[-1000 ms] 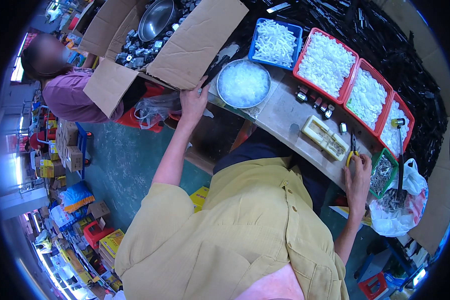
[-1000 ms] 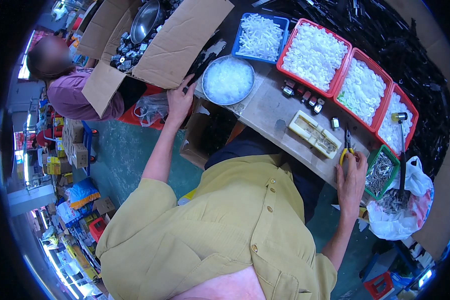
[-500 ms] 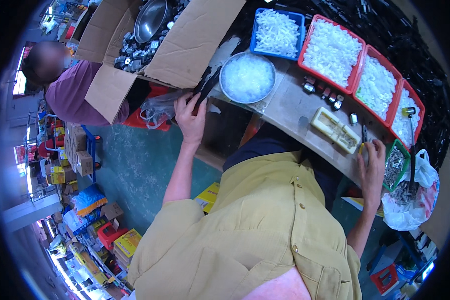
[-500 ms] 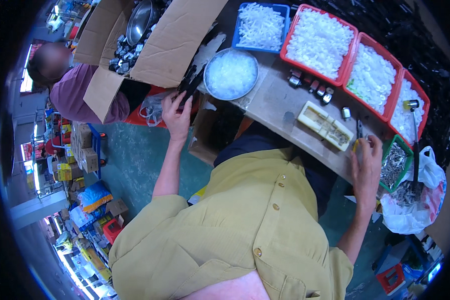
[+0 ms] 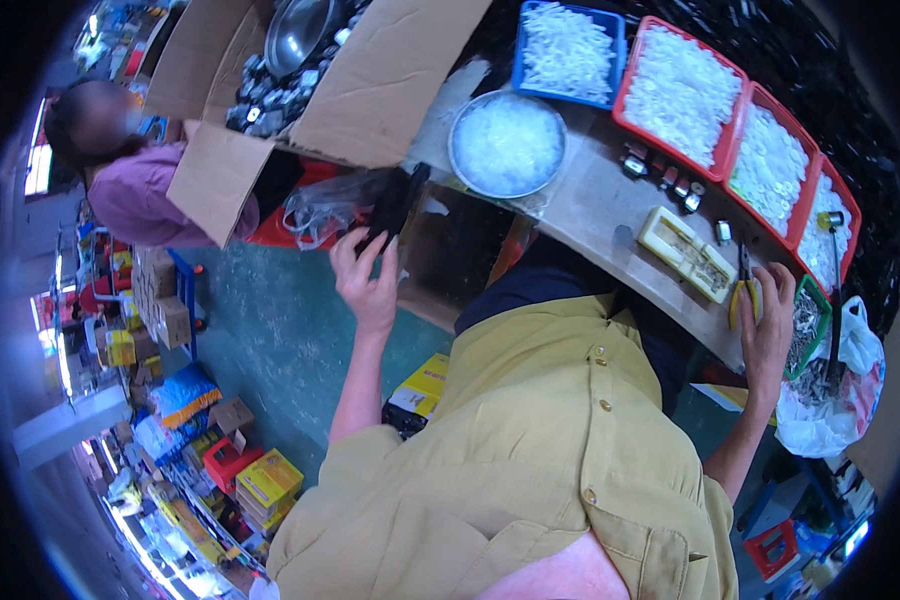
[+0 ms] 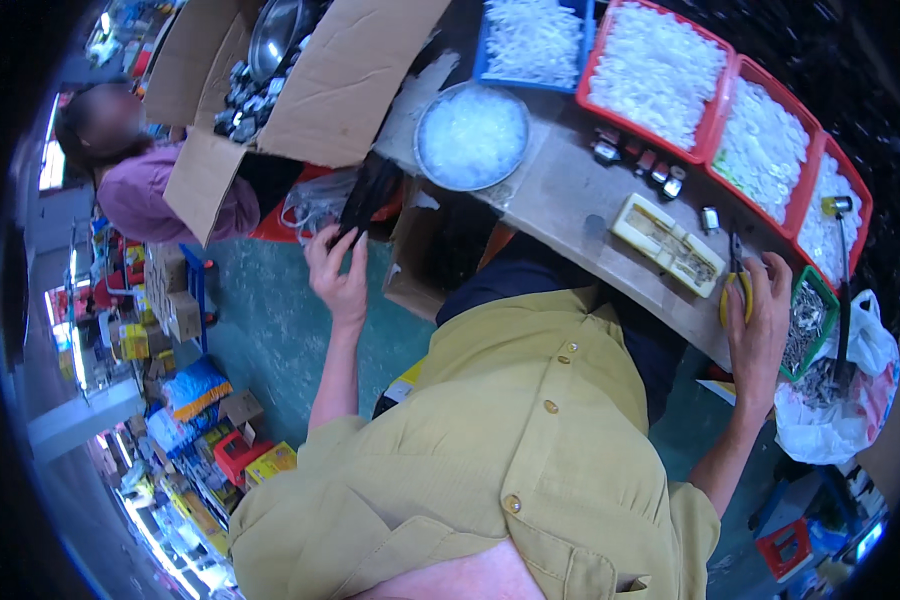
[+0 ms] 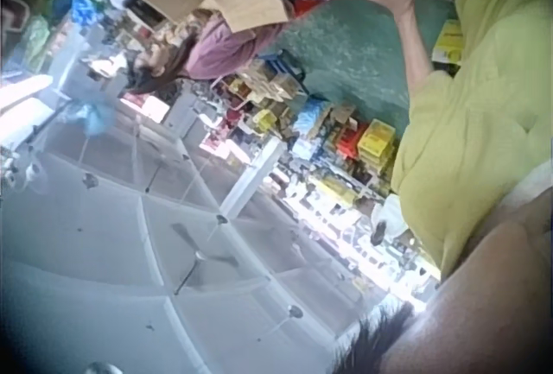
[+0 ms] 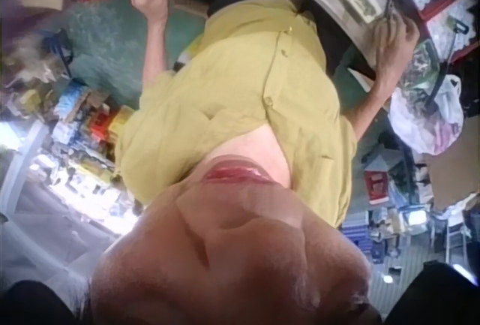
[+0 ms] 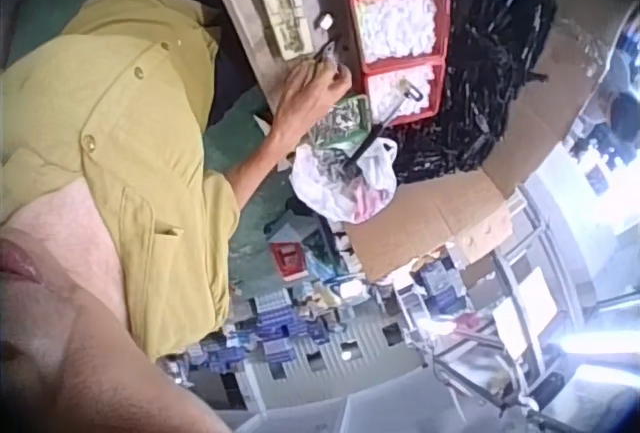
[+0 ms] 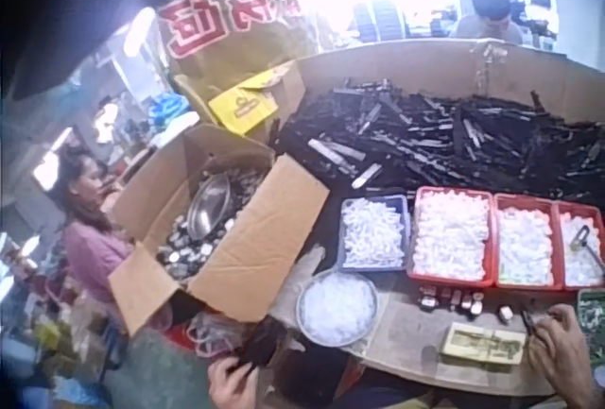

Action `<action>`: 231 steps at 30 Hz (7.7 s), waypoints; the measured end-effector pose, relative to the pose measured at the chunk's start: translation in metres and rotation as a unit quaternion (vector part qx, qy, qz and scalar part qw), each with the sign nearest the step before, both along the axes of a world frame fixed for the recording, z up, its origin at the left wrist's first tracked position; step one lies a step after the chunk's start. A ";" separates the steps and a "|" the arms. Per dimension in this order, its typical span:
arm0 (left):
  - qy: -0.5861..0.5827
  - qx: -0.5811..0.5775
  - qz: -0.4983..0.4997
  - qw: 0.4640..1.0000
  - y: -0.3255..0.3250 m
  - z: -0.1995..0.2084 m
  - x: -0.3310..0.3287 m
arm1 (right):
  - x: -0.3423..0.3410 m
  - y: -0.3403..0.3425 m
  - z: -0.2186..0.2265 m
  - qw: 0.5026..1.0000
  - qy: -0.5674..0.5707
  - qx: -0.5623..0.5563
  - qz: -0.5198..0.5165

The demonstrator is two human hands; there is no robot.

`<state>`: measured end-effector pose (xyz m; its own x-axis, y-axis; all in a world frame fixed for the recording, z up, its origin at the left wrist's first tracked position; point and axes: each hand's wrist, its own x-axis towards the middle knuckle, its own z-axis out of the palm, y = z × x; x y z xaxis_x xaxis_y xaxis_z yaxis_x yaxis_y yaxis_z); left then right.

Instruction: The person assembles small metal lock mechanisms at a workbench. They place a metal pin into a lock body, secure it with a hammer, and then use pliers to adjust the components. The process is repeated for multiple units, with finished items placed into a tray.

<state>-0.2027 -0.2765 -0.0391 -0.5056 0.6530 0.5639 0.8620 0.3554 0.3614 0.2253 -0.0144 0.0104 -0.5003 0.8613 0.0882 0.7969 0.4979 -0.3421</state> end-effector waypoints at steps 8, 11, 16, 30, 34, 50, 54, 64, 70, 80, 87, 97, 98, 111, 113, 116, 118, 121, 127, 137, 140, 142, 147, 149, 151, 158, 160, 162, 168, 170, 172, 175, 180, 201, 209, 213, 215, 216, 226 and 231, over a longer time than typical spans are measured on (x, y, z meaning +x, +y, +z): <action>0.017 0.038 -0.184 0.982 0.075 0.051 0.064 | 0.001 -0.002 0.013 0.998 0.066 -0.009 -0.005; 0.002 0.084 -0.325 0.942 0.168 0.068 0.094 | 0.015 -0.006 0.017 0.997 0.068 -0.002 -0.026; 0.025 0.155 -0.469 0.869 0.312 0.078 0.163 | 0.040 -0.016 0.012 0.995 0.079 0.008 -0.067; 0.019 0.045 -0.164 0.985 0.167 0.048 0.054 | 0.051 -0.017 0.007 0.995 0.084 0.017 -0.041; 0.017 -0.034 -0.036 0.999 0.101 0.003 -0.013 | 0.038 -0.010 0.015 0.997 0.075 0.020 -0.027; 0.043 -0.059 0.048 0.996 0.093 -0.044 -0.062 | 0.021 -0.027 0.025 0.999 0.028 0.030 -0.030; -0.021 0.038 0.000 0.999 0.062 -0.023 -0.037 | 0.026 -0.024 0.016 0.998 0.040 0.039 -0.016; -0.005 0.034 -0.189 0.981 0.032 0.030 0.069 | -0.046 -0.030 0.015 0.973 0.183 0.023 0.138; 0.001 0.071 -0.458 0.886 0.141 0.030 0.117 | -0.079 -0.030 0.024 0.964 0.173 0.061 0.191; 0.045 0.035 -0.489 0.871 0.217 -0.009 0.143 | -0.056 -0.011 -0.022 0.980 0.143 0.075 0.116; 0.009 0.011 -0.488 0.873 0.208 -0.016 0.145 | -0.054 -0.007 -0.036 0.979 0.105 0.117 0.130; 0.052 -0.012 -0.469 0.881 0.202 -0.017 0.145 | -0.054 -0.008 -0.045 0.969 0.035 0.181 0.168; 0.055 -0.013 -0.469 0.881 0.201 -0.017 0.145 | -0.052 -0.009 -0.043 0.968 0.028 0.179 0.172; 0.057 -0.055 -0.479 0.874 0.197 -0.016 0.142 | -0.051 -0.007 -0.031 0.975 0.012 0.115 0.188; 0.045 -0.064 -0.485 0.871 0.197 -0.013 0.143 | -0.050 -0.003 -0.034 0.974 0.067 0.099 0.190; 0.035 -0.064 -0.488 0.870 0.198 -0.009 0.142 | -0.049 0.003 -0.028 0.972 0.187 0.008 0.145; 0.005 -0.048 -0.488 0.872 0.199 -0.006 0.142 | -0.047 0.011 -0.019 0.975 0.202 -0.002 0.090; -0.010 -0.042 -0.480 0.876 0.201 -0.001 0.143 | -0.048 0.027 -0.017 0.992 0.100 0.069 0.018; -0.036 -0.024 -0.452 0.891 0.209 0.011 0.142 | -0.054 0.045 -0.033 0.999 0.026 0.043 -0.006; -0.334 -0.054 -0.317 0.886 0.204 0.019 0.140 | -0.097 0.010 -0.008 0.985 0.075 0.036 0.152; -0.458 -0.052 -0.307 0.833 0.209 0.006 0.147 | -0.102 0.012 -0.013 0.984 0.051 0.038 0.168; -0.519 -0.062 -0.312 0.794 0.212 0.000 0.152 | -0.101 0.015 -0.012 0.983 0.038 0.034 0.179; -0.548 -0.102 -0.322 0.766 0.216 -0.010 0.159 | -0.100 0.020 -0.014 0.980 0.043 0.015 0.192; -0.522 -0.089 -0.331 0.781 0.217 -0.012 0.160 | -0.098 0.019 -0.014 0.981 0.046 0.004 0.188; -0.529 -0.088 -0.324 0.779 0.218 -0.013 0.162 | -0.095 0.018 -0.019 0.982 0.057 -0.002 0.182; -0.598 -0.139 -0.282 0.737 0.222 -0.006 0.159 | -0.061 0.011 -0.005 0.983 0.132 0.017 0.128; -0.589 -0.146 -0.280 0.744 0.221 -0.006 0.157 | -0.030 0.013 0.002 0.984 0.162 0.020 0.076; -0.581 -0.151 -0.286 0.746 0.223 0.000 0.156 | 0.005 0.009 0.013 0.987 0.159 0.024 -0.030; -0.278 0.012 -0.372 0.886 0.254 0.021 0.137 | 0.083 0.001 -0.007 0.983 -0.004 0.037 -0.178; -0.156 0.002 -0.366 0.918 0.279 0.028 0.126 | 0.087 0.004 -0.011 0.985 0.003 0.048 -0.167; -0.076 -0.003 -0.355 0.932 0.301 0.028 0.119 | 0.088 0.007 -0.012 0.985 0.001 0.049 -0.165; -0.023 -0.017 -0.354 0.935 0.323 0.021 0.115 | 0.087 0.011 -0.010 0.984 -0.009 0.034 -0.173; 0.036 -0.023 -0.366 0.929 0.335 0.014 0.115 | 0.084 0.013 -0.007 0.984 -0.011 0.028 -0.173; -0.775 -0.058 -0.351 0.523 0.265 0.044 0.144 | 0.101 0.017 -0.002 0.975 0.094 0.013 -0.201; -0.898 -0.041 -0.309 0.312 0.240 0.022 0.170 | 0.084 0.019 0.005 0.937 0.276 -0.015 -0.215; -0.925 -0.061 -0.286 0.241 0.234 0.015 0.193 | 0.018 0.006 0.019 0.845 0.503 -0.128 -0.129; -0.934 -0.059 -0.283 0.210 0.231 0.011 0.200 | -0.013 0.002 0.023 0.813 0.551 -0.171 -0.082; -0.936 -0.058 -0.282 0.203 0.230 0.011 0.202 | -0.024 0.000 0.024 0.815 0.548 -0.176 -0.074; -0.943 -0.053 -0.279 0.175 0.227 0.021 0.209 | -0.049 -0.001 0.022 0.852 0.498 -0.159 -0.035; -0.939 -0.065 -0.290 0.175 0.227 0.021 0.212 | -0.042 0.000 0.018 0.848 0.503 -0.167 -0.026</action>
